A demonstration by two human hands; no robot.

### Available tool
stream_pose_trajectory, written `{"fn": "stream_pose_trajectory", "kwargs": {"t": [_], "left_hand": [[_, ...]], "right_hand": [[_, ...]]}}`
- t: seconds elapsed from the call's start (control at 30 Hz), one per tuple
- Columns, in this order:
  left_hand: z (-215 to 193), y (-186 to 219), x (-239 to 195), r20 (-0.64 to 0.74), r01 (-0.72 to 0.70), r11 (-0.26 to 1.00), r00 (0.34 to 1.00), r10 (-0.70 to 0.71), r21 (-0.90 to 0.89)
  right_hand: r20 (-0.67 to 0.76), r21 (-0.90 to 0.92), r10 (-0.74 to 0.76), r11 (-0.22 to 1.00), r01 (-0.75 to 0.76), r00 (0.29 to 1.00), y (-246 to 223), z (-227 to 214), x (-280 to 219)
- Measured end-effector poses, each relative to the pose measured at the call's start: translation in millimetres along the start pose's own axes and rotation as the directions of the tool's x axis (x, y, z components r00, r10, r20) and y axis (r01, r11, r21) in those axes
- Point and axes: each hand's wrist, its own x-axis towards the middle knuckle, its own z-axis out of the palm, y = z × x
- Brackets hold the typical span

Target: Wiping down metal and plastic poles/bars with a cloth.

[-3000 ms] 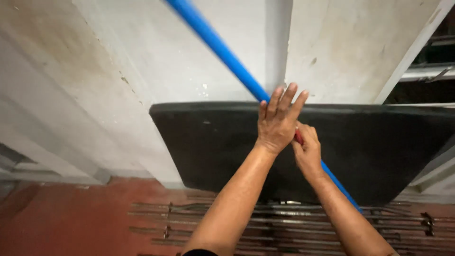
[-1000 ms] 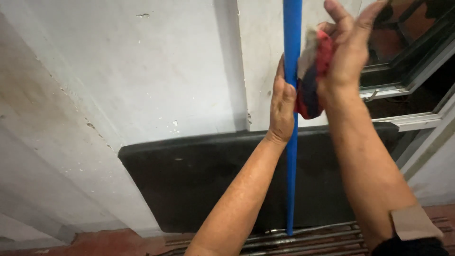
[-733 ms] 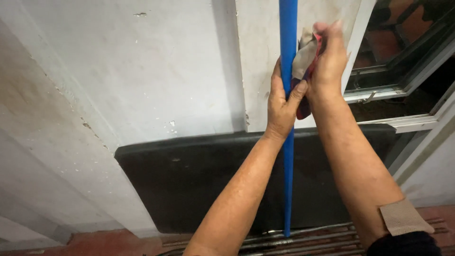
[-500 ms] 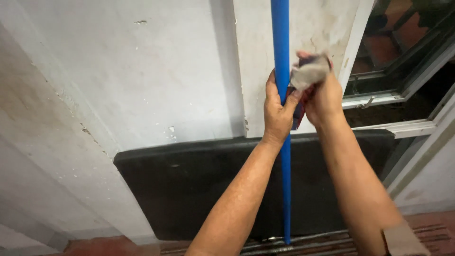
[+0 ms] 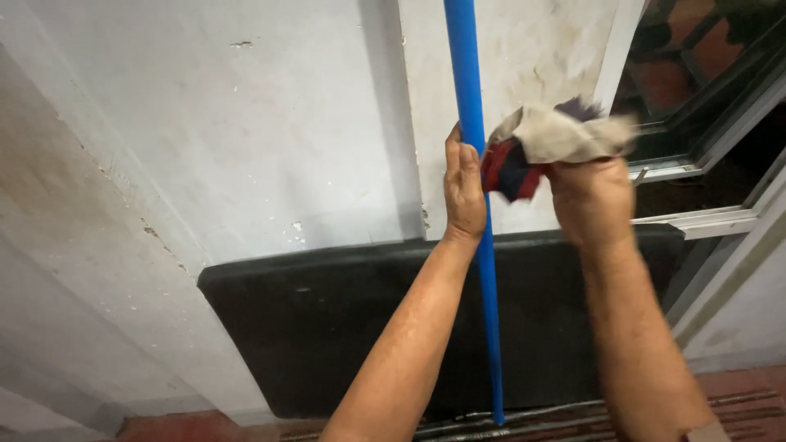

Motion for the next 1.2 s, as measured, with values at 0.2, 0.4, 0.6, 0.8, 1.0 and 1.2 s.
{"fn": "stream_pose_trajectory", "kwargs": {"t": [0.2,0.4,0.6,0.8,1.0,1.2], "left_hand": [[10,-11,12,0.043,-0.077,0.977,0.997,0.070,0.197],[18,-18,16,0.073,-0.253,0.952,0.967,0.243,0.175],[23,-45,15,0.105,-0.022,0.979,0.994,0.044,-0.205],[44,0,13,0.062,0.069,0.925,0.997,-0.049,-0.374],[33,-30,15,-0.004,0.006,0.935,1.000,-0.008,-0.354],[41,-26,13,-0.066,-0.105,0.947,0.994,0.089,-0.303]], "right_hand": [[0.124,-0.324,-0.012,0.945,0.052,0.992,-3,10,44],[0.080,-0.885,-0.484,0.367,0.285,0.871,34,15,52],[0.156,-0.976,-0.429,0.073,0.206,0.890,53,-1,60],[0.077,-0.740,-0.220,0.641,0.204,0.972,2,69,78],[0.241,-0.954,-0.339,0.089,0.286,0.909,90,-35,65],[0.225,-0.812,-0.390,0.431,0.393,0.893,25,50,66]]}}
